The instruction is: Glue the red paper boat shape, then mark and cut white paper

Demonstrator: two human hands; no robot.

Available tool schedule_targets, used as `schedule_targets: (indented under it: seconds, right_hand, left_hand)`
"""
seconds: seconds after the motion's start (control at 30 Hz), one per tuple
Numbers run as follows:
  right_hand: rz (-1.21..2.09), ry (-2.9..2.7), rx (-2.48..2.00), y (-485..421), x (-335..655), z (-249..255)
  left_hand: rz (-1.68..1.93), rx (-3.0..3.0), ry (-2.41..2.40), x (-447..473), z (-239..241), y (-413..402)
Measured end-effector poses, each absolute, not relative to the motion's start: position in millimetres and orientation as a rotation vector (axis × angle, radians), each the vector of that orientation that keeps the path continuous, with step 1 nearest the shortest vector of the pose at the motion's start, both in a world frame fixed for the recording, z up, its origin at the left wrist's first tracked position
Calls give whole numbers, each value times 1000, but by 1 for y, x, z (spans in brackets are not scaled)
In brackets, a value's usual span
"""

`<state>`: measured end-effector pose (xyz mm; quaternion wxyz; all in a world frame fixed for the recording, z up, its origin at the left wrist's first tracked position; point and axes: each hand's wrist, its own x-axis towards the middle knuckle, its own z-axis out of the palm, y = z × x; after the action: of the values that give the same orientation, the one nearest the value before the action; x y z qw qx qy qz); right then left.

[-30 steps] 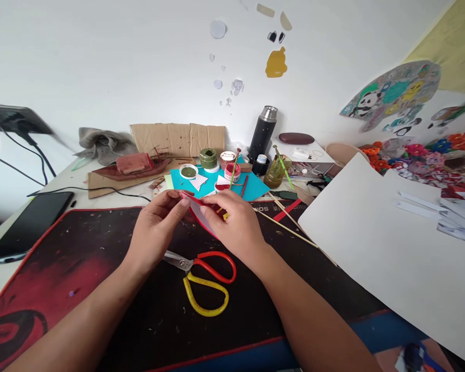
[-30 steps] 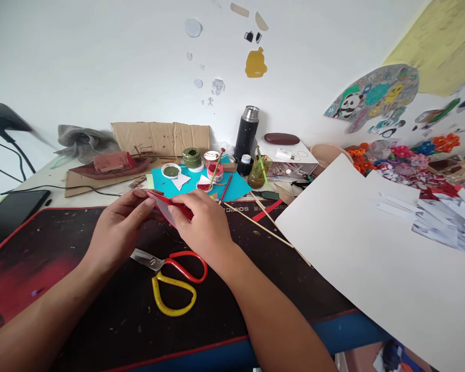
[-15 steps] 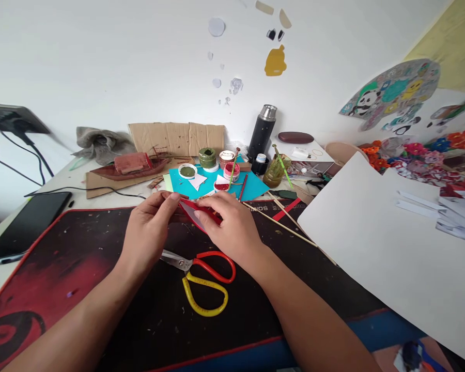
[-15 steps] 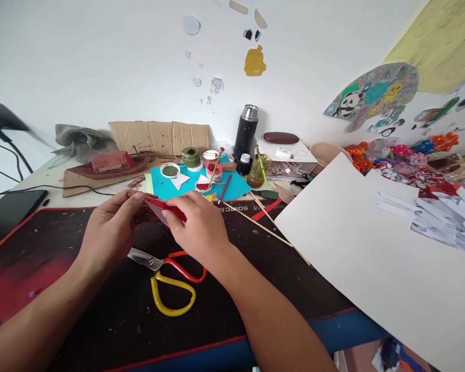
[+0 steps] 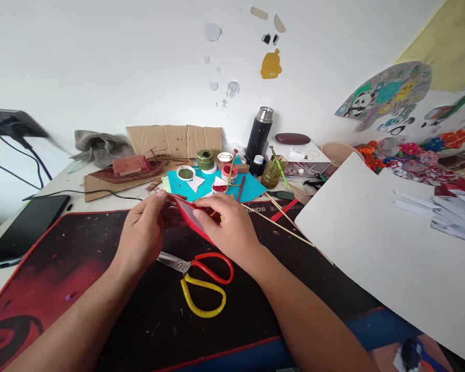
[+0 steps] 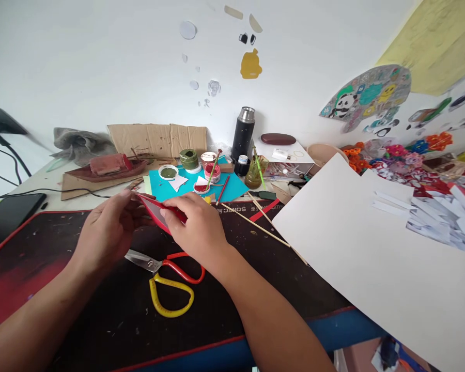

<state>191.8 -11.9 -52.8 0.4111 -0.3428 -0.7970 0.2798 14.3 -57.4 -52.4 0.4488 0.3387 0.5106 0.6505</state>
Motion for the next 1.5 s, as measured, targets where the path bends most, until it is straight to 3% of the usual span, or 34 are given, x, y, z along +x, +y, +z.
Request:
schedule_targets:
  seconds: [0.97,1.5]
  right_hand:
    - [1214,-1960,-835,-7,195,-46]
    - [1222,-2011,-862,-8,195,-44]
  left_hand:
    - [1597,998,1162,0,-55,-55]
    - [1581,959,1087,-9,-54,-50]
